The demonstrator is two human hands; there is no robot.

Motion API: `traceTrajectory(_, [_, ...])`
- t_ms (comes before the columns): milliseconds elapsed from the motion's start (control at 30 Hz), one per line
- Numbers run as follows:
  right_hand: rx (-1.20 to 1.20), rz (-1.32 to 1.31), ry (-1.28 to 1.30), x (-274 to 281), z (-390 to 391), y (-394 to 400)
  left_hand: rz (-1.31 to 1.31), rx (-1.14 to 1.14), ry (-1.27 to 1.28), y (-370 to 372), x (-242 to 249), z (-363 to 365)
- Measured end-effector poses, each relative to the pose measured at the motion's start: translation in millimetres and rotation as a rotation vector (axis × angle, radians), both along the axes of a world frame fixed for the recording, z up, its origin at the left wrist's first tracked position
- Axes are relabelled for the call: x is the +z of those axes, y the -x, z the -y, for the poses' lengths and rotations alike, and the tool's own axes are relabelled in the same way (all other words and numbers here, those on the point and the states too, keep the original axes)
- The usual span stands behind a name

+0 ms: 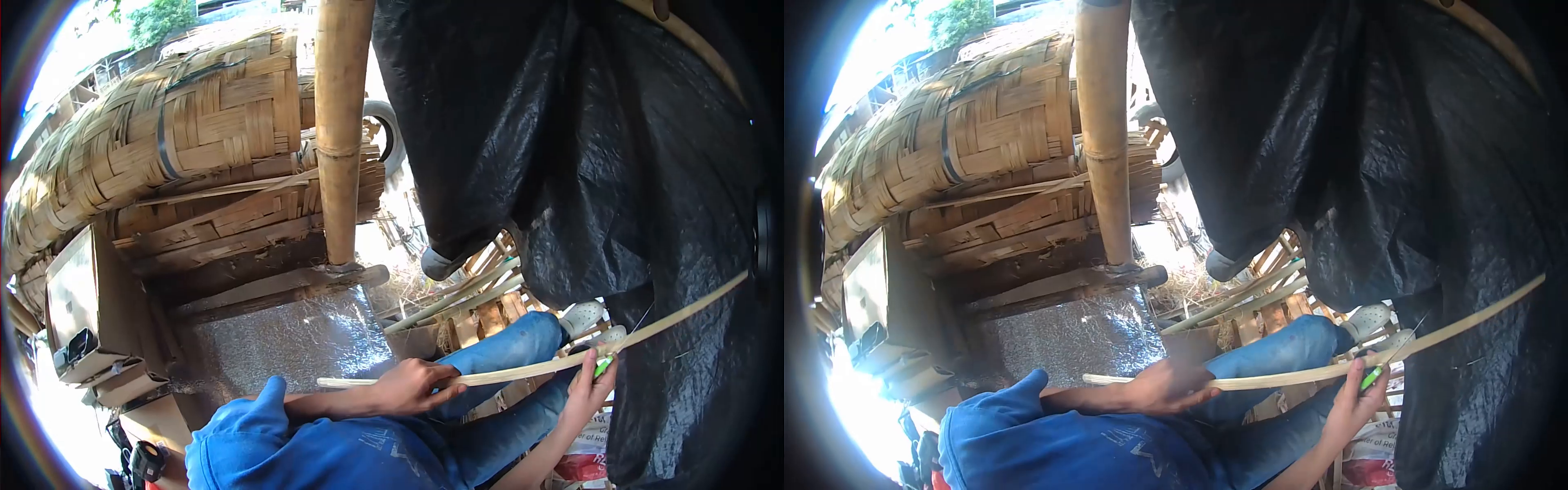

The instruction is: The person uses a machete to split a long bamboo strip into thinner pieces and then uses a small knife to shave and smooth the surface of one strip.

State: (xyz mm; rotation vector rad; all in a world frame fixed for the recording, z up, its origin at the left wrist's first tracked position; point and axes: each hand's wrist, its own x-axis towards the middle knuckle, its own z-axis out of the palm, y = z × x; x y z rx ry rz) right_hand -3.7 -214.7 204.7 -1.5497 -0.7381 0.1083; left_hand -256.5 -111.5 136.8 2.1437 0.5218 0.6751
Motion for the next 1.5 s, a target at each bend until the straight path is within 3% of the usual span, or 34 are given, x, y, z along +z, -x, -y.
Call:
traceTrajectory(100, [0.091,-0.063,-0.046,11,-13,-3,0.094,0.000,0.108,-3,-5,3])
traceTrajectory(167, [0.158,-0.172,-0.095,18,-28,6,-0.001,-0.106,0.088,-9,-14,-2])
traceTrajectory(333, [0.328,-0.152,0.118,21,-63,22,-0.089,-0.212,0.117,-33,7,-19])
traceTrajectory(400, [0.316,0.022,0.153,9,-81,21,0.221,-0.190,0.372,-49,4,-31])
traceTrajectory(467, [0.411,-0.067,0.218,7,-94,23,0.283,-0.192,0.403,-61,-2,-47])
traceTrajectory(533, [0.471,-0.014,0.220,2,-110,22,0.422,-0.183,0.695,-68,-5,-59])
traceTrajectory(733, [0.533,0.308,0.334,29,-145,38,0.485,-0.123,0.774,-45,-2,-87])
traceTrajectory(800, [0.603,0.495,0.578,51,-153,44,0.476,-0.097,0.915,-38,3,-96])
traceTrajectory(867, [0.620,0.596,0.610,60,-163,44,0.511,-0.189,1.096,-41,-10,-109])
traceTrajectory(1000, [0.739,0.735,0.620,60,-174,41,0.613,-0.195,1.173,-51,-8,-127])
traceTrajectory(1267, [0.964,0.663,0.534,6,-194,11,0.462,0.068,1.101,-53,9,-128])
traceTrajectory(1333, [0.943,0.803,0.292,-14,-205,1,0.453,0.076,1.089,-57,6,-126])
traceTrajectory(1400, [0.793,0.917,0.500,-8,-220,-25,0.382,0.141,0.899,-61,1,-122])
traceTrajectory(1433, [0.735,0.780,0.471,-4,-235,-41,0.367,0.150,0.871,-63,-5,-121])
traceTrajectory(1500, [0.703,0.816,0.449,-4,-249,-63,0.369,0.167,0.912,-67,0,-117])
